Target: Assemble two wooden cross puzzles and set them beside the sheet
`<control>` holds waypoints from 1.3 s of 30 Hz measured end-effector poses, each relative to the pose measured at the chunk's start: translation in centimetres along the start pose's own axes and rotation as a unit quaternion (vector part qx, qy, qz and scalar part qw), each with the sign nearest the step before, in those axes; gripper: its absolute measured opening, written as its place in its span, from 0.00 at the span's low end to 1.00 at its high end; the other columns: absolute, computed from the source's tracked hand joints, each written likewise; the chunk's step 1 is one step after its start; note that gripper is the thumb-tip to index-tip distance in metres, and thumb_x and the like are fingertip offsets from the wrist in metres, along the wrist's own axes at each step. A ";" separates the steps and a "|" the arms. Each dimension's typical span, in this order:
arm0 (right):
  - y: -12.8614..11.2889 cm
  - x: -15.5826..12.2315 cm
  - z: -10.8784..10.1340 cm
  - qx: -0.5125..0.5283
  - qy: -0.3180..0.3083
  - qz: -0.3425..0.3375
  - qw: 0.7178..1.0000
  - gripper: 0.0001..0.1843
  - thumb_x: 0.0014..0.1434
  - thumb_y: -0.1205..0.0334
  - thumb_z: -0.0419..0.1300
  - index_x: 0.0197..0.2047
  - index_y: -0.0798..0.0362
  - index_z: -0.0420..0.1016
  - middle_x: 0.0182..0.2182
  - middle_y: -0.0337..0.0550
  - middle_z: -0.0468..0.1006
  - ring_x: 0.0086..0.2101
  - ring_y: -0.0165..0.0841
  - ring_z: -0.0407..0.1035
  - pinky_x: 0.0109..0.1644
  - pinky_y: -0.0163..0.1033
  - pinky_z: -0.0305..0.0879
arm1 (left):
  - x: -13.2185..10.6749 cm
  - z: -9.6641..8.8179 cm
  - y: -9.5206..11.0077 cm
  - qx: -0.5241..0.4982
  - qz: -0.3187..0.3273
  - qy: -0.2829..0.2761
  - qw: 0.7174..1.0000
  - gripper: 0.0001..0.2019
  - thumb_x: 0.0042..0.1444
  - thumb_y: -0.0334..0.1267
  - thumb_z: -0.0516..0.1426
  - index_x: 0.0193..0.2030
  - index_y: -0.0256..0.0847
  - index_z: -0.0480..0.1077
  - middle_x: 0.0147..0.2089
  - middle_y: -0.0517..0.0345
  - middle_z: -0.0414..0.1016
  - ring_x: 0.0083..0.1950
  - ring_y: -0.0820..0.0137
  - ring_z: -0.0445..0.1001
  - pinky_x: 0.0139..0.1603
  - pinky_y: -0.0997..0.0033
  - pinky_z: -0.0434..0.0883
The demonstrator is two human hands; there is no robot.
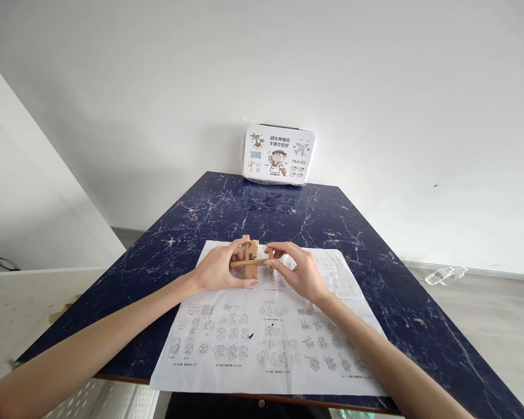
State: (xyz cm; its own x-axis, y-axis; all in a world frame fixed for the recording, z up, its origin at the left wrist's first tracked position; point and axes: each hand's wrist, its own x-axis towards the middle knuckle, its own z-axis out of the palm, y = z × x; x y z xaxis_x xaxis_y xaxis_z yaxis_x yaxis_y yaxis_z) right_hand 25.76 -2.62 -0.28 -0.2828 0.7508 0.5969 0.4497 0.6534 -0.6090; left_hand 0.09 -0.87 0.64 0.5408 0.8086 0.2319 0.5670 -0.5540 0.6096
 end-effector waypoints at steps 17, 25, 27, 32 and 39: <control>0.6 -0.2 -0.1 0.031 0.000 0.039 0.999 0.17 0.67 0.46 0.67 0.54 0.45 0.81 0.43 0.46 0.87 0.41 0.43 0.82 0.48 0.52 0.80 | -0.1 -0.3 0.5 0.002 0.028 -0.001 1.000 0.45 0.49 0.60 0.69 0.69 0.45 0.60 0.37 0.60 0.80 0.34 0.60 0.80 0.34 0.64 0.70; 0.4 0.0 -0.5 0.042 -0.010 0.033 0.999 0.18 0.67 0.45 0.66 0.54 0.45 0.82 0.45 0.47 0.87 0.42 0.43 0.81 0.50 0.53 0.79 | 0.0 -0.4 1.0 -0.031 -0.012 -0.019 0.999 0.47 0.47 0.59 0.70 0.70 0.42 0.62 0.34 0.60 0.79 0.33 0.60 0.79 0.33 0.65 0.70; 0.3 0.1 -0.5 0.055 -0.019 0.033 0.998 0.18 0.68 0.45 0.65 0.54 0.45 0.82 0.45 0.46 0.87 0.43 0.43 0.82 0.51 0.52 0.79 | 0.0 -0.5 1.2 -0.054 -0.021 -0.021 0.998 0.45 0.48 0.60 0.69 0.69 0.42 0.63 0.34 0.60 0.78 0.32 0.62 0.78 0.32 0.66 0.69; 0.1 0.0 -0.5 0.057 -0.023 0.021 0.998 0.19 0.67 0.43 0.66 0.53 0.45 0.82 0.45 0.47 0.87 0.42 0.43 0.81 0.50 0.53 0.80 | -0.1 -0.5 1.4 -0.079 -0.022 -0.003 0.997 0.41 0.48 0.59 0.70 0.65 0.43 0.66 0.32 0.63 0.76 0.31 0.63 0.77 0.31 0.67 0.69; 0.1 -0.2 -0.3 0.046 -0.023 0.012 0.999 0.18 0.66 0.43 0.67 0.53 0.45 0.82 0.45 0.47 0.86 0.42 0.44 0.82 0.50 0.54 0.81 | -0.2 -0.4 1.7 -0.101 -0.009 0.020 0.995 0.41 0.47 0.56 0.71 0.65 0.44 0.67 0.40 0.58 0.81 0.39 0.60 0.81 0.41 0.61 0.77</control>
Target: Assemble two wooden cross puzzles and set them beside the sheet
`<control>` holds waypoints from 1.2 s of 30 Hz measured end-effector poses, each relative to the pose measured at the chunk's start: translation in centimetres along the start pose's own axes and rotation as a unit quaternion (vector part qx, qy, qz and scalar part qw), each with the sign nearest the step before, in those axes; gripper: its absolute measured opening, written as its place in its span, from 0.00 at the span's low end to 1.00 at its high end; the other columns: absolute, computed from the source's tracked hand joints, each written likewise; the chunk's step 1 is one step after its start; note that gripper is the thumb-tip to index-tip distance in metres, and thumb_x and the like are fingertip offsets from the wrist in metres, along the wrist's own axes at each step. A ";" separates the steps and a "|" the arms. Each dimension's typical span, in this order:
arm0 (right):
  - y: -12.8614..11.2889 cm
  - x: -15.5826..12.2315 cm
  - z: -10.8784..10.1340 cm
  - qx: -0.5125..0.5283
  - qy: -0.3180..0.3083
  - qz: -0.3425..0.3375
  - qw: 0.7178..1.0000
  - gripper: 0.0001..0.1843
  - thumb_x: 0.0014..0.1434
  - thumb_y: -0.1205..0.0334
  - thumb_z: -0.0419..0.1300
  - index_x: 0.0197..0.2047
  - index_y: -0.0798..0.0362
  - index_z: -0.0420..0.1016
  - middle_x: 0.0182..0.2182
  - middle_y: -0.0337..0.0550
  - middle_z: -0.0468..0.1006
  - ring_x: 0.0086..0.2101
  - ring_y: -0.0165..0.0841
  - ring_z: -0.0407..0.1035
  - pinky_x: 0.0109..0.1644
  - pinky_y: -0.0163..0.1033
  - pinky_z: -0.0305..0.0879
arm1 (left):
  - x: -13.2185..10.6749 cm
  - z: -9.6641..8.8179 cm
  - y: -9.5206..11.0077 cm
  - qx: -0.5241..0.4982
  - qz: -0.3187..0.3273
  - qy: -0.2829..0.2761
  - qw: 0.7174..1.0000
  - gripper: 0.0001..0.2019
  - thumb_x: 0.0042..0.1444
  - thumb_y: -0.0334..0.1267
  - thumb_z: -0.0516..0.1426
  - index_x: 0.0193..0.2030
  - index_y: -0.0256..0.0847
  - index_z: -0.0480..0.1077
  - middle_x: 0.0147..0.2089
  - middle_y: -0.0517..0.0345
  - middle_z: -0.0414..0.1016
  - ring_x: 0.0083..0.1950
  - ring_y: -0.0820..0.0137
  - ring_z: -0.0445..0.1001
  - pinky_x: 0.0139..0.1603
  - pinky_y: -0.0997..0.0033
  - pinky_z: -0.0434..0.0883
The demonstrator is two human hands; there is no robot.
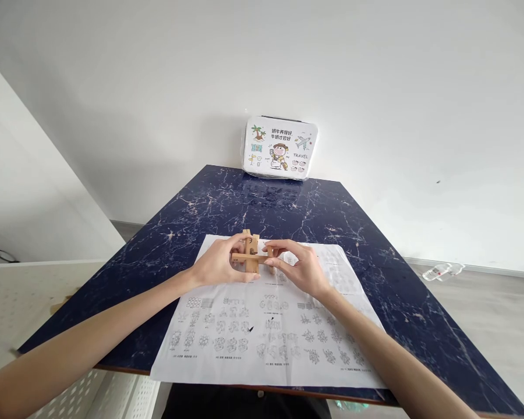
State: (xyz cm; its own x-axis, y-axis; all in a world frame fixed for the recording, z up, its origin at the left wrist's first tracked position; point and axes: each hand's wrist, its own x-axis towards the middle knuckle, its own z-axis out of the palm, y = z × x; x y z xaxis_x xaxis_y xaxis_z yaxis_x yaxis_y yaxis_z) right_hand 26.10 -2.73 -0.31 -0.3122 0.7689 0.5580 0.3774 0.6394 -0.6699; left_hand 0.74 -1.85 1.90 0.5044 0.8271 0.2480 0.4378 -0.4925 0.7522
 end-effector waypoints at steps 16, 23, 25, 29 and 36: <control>-0.1 -0.1 0.3 0.078 -0.011 0.004 0.997 0.18 0.66 0.50 0.70 0.55 0.46 0.78 0.51 0.48 0.84 0.51 0.45 0.81 0.61 0.56 0.78 | 0.2 -0.4 0.0 -0.069 0.039 0.013 0.997 0.39 0.48 0.49 0.73 0.65 0.46 0.65 0.53 0.53 0.81 0.51 0.56 0.81 0.53 0.56 0.77; -1.4 -0.5 1.3 -0.017 -0.031 -0.140 0.990 0.17 0.70 0.58 0.67 0.60 0.44 0.76 0.54 0.47 0.83 0.54 0.44 0.78 0.58 0.55 0.79 | 0.2 -0.2 0.1 0.012 0.121 -0.016 0.992 0.29 0.53 0.51 0.71 0.57 0.48 0.66 0.47 0.56 0.73 0.44 0.63 0.73 0.47 0.60 0.73; -1.8 -0.4 1.5 -0.048 -0.016 -0.183 0.982 0.15 0.70 0.61 0.65 0.59 0.44 0.76 0.56 0.48 0.81 0.56 0.45 0.76 0.59 0.57 0.77 | 0.1 -0.2 0.1 0.019 0.127 -0.020 0.992 0.29 0.55 0.52 0.70 0.58 0.49 0.65 0.46 0.57 0.72 0.43 0.64 0.72 0.47 0.60 0.73; -1.9 -0.2 1.4 -0.117 0.015 -0.193 0.974 0.13 0.68 0.58 0.68 0.55 0.45 0.78 0.48 0.50 0.82 0.47 0.46 0.76 0.49 0.55 0.78 | 0.1 -0.2 -0.2 0.033 0.125 -0.018 0.991 0.30 0.55 0.53 0.70 0.59 0.49 0.65 0.45 0.57 0.73 0.42 0.64 0.73 0.46 0.61 0.73; -1.2 -0.4 1.3 -0.116 0.001 -0.195 0.974 0.14 0.71 0.54 0.65 0.57 0.47 0.77 0.44 0.48 0.84 0.43 0.43 0.79 0.48 0.53 0.76 | -0.1 0.0 -0.8 0.079 0.136 0.004 0.988 0.39 0.54 0.55 0.70 0.68 0.51 0.59 0.49 0.55 0.75 0.43 0.61 0.76 0.46 0.57 0.76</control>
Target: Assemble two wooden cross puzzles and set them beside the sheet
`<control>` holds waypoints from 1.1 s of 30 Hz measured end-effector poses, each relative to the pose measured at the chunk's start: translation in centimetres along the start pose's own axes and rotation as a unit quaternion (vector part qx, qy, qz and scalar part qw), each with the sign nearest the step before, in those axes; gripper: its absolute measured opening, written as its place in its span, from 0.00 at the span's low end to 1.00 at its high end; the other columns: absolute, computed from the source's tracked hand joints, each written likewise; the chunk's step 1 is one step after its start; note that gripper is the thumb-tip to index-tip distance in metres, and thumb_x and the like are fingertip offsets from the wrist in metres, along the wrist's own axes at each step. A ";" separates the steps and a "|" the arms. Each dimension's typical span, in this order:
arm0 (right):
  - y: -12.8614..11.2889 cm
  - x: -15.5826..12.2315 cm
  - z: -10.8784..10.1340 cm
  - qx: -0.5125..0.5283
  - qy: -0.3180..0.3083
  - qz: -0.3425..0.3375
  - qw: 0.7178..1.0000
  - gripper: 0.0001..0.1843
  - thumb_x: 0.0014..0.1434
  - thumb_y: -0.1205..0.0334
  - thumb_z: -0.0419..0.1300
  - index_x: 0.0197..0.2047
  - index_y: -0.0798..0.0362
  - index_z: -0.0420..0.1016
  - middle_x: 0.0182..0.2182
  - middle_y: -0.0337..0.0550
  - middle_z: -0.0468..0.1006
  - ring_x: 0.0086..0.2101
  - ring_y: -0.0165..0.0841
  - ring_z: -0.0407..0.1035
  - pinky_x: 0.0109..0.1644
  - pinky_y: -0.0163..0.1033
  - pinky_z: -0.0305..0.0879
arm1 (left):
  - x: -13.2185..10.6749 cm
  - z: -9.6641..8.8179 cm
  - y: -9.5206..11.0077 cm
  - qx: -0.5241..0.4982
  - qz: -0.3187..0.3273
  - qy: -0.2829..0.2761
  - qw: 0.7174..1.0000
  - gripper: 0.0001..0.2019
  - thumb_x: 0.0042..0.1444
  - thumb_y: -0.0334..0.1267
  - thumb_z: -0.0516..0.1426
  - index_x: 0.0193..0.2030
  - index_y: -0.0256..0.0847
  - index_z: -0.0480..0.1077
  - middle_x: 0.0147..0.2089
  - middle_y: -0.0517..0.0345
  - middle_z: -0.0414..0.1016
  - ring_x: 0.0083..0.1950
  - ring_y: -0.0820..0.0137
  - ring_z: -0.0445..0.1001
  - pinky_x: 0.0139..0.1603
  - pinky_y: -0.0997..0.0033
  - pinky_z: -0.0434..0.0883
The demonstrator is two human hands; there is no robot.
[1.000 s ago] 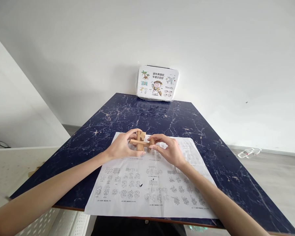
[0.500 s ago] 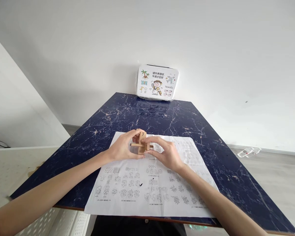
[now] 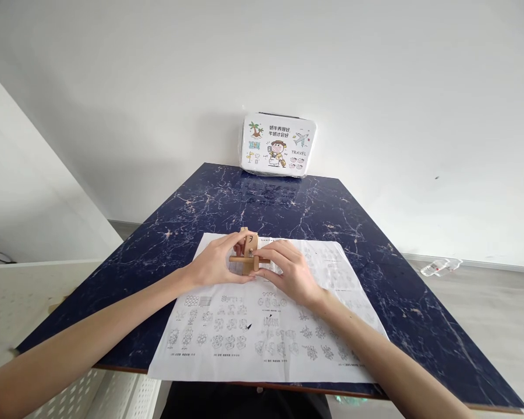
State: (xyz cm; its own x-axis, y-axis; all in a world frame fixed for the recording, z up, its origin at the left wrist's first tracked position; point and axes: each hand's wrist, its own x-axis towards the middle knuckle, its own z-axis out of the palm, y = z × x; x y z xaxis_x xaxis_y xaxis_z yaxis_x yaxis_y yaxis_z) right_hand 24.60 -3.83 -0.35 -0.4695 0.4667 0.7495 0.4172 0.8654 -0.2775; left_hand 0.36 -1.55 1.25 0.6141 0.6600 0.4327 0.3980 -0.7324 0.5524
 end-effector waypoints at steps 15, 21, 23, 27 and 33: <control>-0.9 0.5 -0.1 0.094 0.029 0.090 0.991 0.24 0.66 0.44 0.68 0.59 0.45 0.71 0.50 0.50 0.77 0.48 0.45 0.75 0.52 0.54 0.76 | 0.4 -0.1 0.8 -0.001 0.046 0.093 0.995 0.41 0.53 0.55 0.70 0.69 0.50 0.59 0.47 0.56 0.77 0.42 0.64 0.78 0.47 0.59 0.78; -0.3 0.4 0.1 0.248 -0.016 0.188 0.950 0.34 0.68 0.34 0.60 0.67 0.44 0.63 0.60 0.54 0.73 0.58 0.49 0.71 0.61 0.59 0.71 | 0.1 0.1 0.8 0.081 0.092 0.117 0.986 0.42 0.56 0.54 0.69 0.72 0.49 0.56 0.55 0.50 0.79 0.52 0.57 0.80 0.57 0.51 0.77; -0.2 0.2 0.2 0.279 -0.051 0.214 0.935 0.36 0.67 0.35 0.61 0.69 0.45 0.63 0.62 0.55 0.73 0.60 0.51 0.71 0.63 0.61 0.70 | 0.0 0.1 0.7 0.106 0.112 0.112 0.982 0.42 0.58 0.53 0.68 0.73 0.49 0.55 0.58 0.48 0.78 0.56 0.55 0.79 0.60 0.49 0.76; -0.1 0.0 0.5 0.317 -0.081 0.242 0.914 0.35 0.68 0.38 0.62 0.70 0.48 0.65 0.63 0.56 0.74 0.60 0.52 0.72 0.64 0.62 0.71 | -0.2 0.0 0.4 0.121 0.111 0.095 0.982 0.42 0.60 0.51 0.68 0.74 0.48 0.53 0.62 0.45 0.77 0.58 0.53 0.79 0.60 0.48 0.75; -0.3 0.1 0.5 0.326 -0.110 0.225 0.911 0.37 0.69 0.36 0.60 0.71 0.50 0.63 0.62 0.59 0.76 0.58 0.51 0.75 0.58 0.59 0.77 | -0.2 -0.1 0.4 0.112 0.129 0.077 0.982 0.42 0.61 0.53 0.67 0.75 0.48 0.51 0.62 0.45 0.75 0.58 0.54 0.77 0.61 0.48 0.75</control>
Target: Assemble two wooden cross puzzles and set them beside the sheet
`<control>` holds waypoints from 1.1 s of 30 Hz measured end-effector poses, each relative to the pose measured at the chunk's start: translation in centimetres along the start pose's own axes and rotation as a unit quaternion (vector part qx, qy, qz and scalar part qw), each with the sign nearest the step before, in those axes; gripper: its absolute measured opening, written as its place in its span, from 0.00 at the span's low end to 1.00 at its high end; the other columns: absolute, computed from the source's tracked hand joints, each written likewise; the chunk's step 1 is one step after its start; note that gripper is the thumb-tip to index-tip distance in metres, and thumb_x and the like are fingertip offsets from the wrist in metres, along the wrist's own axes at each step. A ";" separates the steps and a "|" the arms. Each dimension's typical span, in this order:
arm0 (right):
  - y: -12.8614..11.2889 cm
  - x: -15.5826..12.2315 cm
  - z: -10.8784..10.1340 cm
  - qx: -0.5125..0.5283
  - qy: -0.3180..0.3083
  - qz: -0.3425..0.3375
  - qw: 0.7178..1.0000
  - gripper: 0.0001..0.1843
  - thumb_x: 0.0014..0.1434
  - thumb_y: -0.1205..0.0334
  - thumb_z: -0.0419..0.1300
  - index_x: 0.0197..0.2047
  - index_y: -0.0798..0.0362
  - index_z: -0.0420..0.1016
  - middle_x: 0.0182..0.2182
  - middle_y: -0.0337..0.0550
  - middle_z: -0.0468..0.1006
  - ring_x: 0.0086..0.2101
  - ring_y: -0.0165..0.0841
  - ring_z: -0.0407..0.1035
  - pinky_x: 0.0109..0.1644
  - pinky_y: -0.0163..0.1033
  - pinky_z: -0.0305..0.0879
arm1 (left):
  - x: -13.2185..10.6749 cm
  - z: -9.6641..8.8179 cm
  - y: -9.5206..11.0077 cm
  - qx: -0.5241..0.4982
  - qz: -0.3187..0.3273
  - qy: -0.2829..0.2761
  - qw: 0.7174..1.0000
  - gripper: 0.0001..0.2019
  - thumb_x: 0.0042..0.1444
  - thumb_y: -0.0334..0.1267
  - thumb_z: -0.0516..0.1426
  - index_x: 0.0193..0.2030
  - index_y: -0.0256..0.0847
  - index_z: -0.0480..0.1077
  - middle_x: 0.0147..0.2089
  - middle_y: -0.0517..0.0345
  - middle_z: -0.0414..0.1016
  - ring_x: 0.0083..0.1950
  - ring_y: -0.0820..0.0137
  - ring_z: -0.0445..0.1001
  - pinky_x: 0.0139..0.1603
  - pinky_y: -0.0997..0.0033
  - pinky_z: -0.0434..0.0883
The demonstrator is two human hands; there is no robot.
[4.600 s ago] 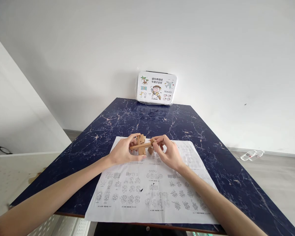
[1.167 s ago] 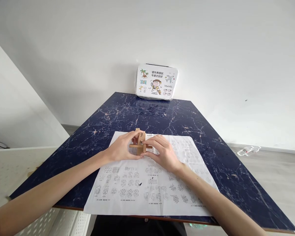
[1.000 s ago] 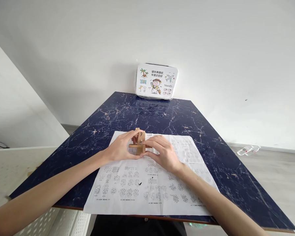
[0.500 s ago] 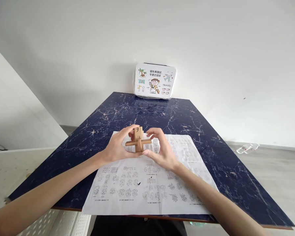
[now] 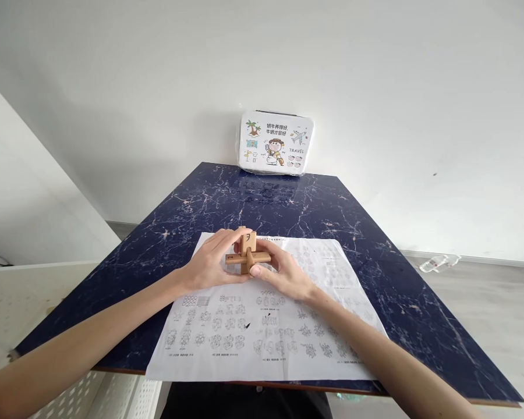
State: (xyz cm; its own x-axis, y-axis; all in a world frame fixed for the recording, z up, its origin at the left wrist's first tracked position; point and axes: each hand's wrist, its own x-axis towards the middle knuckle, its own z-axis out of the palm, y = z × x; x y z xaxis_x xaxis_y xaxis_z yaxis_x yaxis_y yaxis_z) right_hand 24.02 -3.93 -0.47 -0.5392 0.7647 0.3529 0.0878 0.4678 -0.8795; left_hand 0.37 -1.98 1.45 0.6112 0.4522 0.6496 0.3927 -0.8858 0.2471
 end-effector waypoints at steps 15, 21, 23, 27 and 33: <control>1.1 0.3 -0.9 0.008 0.139 0.028 0.990 0.34 0.65 0.38 0.66 0.65 0.51 0.67 0.60 0.60 0.77 0.53 0.48 0.79 0.54 0.56 0.80 | 0.3 0.2 -0.5 0.001 -0.039 -0.012 0.999 0.47 0.58 0.61 0.67 0.77 0.55 0.48 0.65 0.44 0.59 0.63 0.50 0.67 0.61 0.43 0.74; 3.1 0.5 -4.6 -0.111 0.250 0.044 0.961 0.33 0.68 0.37 0.60 0.65 0.51 0.66 0.58 0.59 0.80 0.53 0.48 0.79 0.54 0.55 0.79 | 0.0 0.7 -1.8 0.025 -0.104 -0.012 0.994 0.42 0.63 0.54 0.65 0.77 0.52 0.49 0.66 0.42 0.58 0.67 0.48 0.64 0.66 0.40 0.70; 3.6 0.4 -5.8 -0.172 0.259 0.054 0.949 0.33 0.68 0.37 0.61 0.65 0.49 0.66 0.59 0.58 0.79 0.54 0.50 0.78 0.53 0.57 0.79 | -0.2 0.8 -2.2 0.033 -0.114 -0.021 0.993 0.36 0.65 0.52 0.63 0.74 0.49 0.53 0.66 0.42 0.59 0.68 0.47 0.64 0.66 0.40 0.69; 4.4 0.0 -7.7 -0.303 0.241 0.065 0.920 0.40 0.62 0.34 0.66 0.66 0.52 0.67 0.60 0.63 0.78 0.55 0.58 0.76 0.54 0.65 0.75 | -0.8 1.1 -2.9 0.030 -0.126 -0.043 0.991 0.33 0.65 0.52 0.62 0.72 0.48 0.57 0.69 0.40 0.60 0.71 0.45 0.62 0.69 0.37 0.67; 5.3 -0.4 -9.9 -0.365 0.187 0.088 0.908 0.42 0.63 0.33 0.62 0.70 0.52 0.64 0.60 0.62 0.79 0.55 0.58 0.77 0.55 0.64 0.74 | -1.4 1.5 -3.5 0.012 -0.126 -0.095 0.987 0.33 0.67 0.54 0.61 0.73 0.50 0.57 0.76 0.41 0.56 0.77 0.43 0.55 0.72 0.33 0.63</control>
State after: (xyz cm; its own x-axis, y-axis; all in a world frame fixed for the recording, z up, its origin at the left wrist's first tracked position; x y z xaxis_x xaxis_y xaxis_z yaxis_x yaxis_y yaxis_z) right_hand 33.05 2.61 -2.11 -0.1524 0.8896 0.4306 0.7504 0.3877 -0.5354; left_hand -0.89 0.66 -1.42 0.6095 0.6707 0.4228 0.5634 -0.7416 0.3641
